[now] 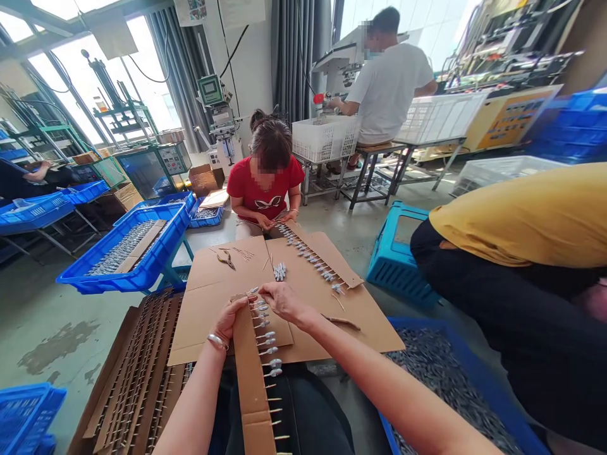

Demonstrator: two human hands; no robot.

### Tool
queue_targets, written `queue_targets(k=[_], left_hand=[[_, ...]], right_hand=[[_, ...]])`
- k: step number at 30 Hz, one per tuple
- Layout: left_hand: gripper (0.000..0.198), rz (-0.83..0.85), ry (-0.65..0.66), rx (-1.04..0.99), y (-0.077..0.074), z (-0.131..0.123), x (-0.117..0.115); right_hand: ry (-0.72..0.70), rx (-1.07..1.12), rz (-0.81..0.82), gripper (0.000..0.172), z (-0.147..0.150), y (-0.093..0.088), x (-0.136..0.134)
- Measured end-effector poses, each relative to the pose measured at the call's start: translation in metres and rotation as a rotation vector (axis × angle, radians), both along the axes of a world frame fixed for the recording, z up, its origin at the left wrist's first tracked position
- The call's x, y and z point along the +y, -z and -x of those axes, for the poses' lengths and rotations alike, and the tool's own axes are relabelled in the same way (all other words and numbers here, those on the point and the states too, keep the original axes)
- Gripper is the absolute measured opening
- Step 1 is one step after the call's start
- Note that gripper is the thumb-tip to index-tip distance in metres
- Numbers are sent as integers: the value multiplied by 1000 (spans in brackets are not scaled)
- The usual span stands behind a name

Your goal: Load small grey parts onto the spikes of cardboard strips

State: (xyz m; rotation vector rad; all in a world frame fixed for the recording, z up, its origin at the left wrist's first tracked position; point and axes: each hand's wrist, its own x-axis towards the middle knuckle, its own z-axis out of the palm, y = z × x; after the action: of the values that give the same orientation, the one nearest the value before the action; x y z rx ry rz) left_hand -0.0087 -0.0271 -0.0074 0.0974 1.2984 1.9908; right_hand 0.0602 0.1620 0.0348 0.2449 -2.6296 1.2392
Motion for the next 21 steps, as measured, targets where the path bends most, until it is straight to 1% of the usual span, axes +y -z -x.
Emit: queue_targets(k=[6,12,16,21], left_hand=[[34,-7,-5,10,-2,-2,0],[35,-14,-18,19,-4,-4,1],[34,-11,-30,18,-4,-4,1],[35,-17,-38,19,-7,-5,2]], right_hand=[[40,20,-10,23,1,2,-3],[79,12,-68,23,3,2,-5],[76,55,-44,24,3,2,-6],[41,68,15,24,0,0,-7]])
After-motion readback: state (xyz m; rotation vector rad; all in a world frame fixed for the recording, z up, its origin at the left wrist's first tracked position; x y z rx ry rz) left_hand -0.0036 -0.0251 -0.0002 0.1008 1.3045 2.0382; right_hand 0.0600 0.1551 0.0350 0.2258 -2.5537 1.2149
